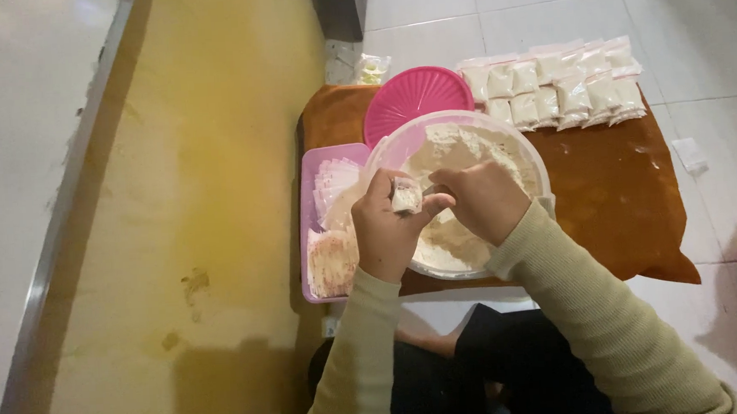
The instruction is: Packaging white food powder into small plastic bags using a spoon.
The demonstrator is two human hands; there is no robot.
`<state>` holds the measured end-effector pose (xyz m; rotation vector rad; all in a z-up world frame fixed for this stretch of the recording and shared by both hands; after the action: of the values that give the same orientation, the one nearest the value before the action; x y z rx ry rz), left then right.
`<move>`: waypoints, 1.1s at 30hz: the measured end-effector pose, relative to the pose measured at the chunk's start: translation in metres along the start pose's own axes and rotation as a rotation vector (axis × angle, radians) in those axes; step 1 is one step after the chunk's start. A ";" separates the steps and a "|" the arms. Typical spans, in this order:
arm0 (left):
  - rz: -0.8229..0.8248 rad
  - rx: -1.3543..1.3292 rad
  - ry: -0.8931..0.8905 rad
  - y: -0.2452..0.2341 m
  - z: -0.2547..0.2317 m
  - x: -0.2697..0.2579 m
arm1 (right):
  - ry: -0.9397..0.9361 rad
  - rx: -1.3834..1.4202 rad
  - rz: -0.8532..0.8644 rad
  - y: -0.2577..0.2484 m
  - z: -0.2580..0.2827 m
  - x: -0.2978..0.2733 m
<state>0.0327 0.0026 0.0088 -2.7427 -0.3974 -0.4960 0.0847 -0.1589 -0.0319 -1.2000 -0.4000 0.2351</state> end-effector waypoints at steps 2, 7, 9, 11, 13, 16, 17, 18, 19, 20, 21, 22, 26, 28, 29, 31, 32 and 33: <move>0.015 -0.009 -0.022 0.001 0.001 0.000 | 0.034 0.035 0.031 -0.009 0.005 0.000; 0.030 0.002 -0.032 0.000 -0.002 0.001 | 0.047 0.079 -0.040 -0.016 0.005 -0.002; 0.027 0.009 -0.005 0.001 0.000 0.001 | 0.082 0.040 -0.053 -0.014 0.000 -0.003; 0.043 0.010 -0.015 0.001 0.002 0.000 | 0.090 0.035 -0.057 -0.016 0.001 -0.003; 0.055 0.011 -0.023 0.002 0.002 0.001 | 0.094 0.030 -0.064 -0.019 0.002 -0.002; 0.040 -0.026 -0.001 0.001 0.001 0.001 | 0.162 0.113 -0.056 -0.023 0.004 0.000; 0.046 -0.017 -0.006 0.001 0.001 0.000 | 0.179 0.145 -0.026 -0.025 0.004 0.000; 0.052 -0.007 -0.011 0.001 0.001 0.000 | 0.196 0.177 0.005 -0.026 0.005 0.000; 0.052 -0.007 -0.010 0.001 0.000 0.000 | 0.197 0.177 0.004 -0.028 0.006 -0.001; 0.053 -0.011 -0.004 0.000 -0.002 0.001 | 0.184 0.179 0.018 -0.029 0.008 -0.001; 0.055 -0.015 0.002 0.000 -0.003 0.001 | 0.171 0.181 0.031 -0.030 0.010 -0.002; 0.055 -0.015 0.003 0.000 -0.003 0.001 | 0.171 0.181 0.030 -0.031 0.012 -0.001; 0.054 -0.046 -0.008 0.002 -0.002 0.001 | 0.193 0.209 0.054 -0.038 0.015 -0.001; 0.056 -0.057 0.001 0.001 0.000 0.000 | 0.220 0.194 0.048 -0.039 0.015 -0.002; 0.058 -0.019 -0.007 0.001 0.001 -0.001 | 0.209 0.164 0.033 -0.039 0.015 -0.002; 0.062 0.017 -0.012 0.002 0.003 -0.001 | 0.201 0.134 0.015 -0.039 0.014 -0.002; 0.064 0.017 -0.005 0.001 0.003 -0.001 | 0.222 0.173 0.011 -0.038 0.012 -0.002; 0.066 0.017 0.001 0.001 0.004 -0.001 | 0.244 0.212 0.006 -0.038 0.011 -0.003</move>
<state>0.0328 0.0027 0.0048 -2.7290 -0.3077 -0.4751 0.0765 -0.1636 0.0062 -1.0065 -0.1541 0.1308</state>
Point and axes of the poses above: each hand's wrist, its own x-axis towards the middle knuckle, its own y-axis out of the palm, z = x × y, the point moved 3 cm from there along x, towards the middle knuckle, and after that the axes turned 2 degrees about -z, right-handed, at the moved point
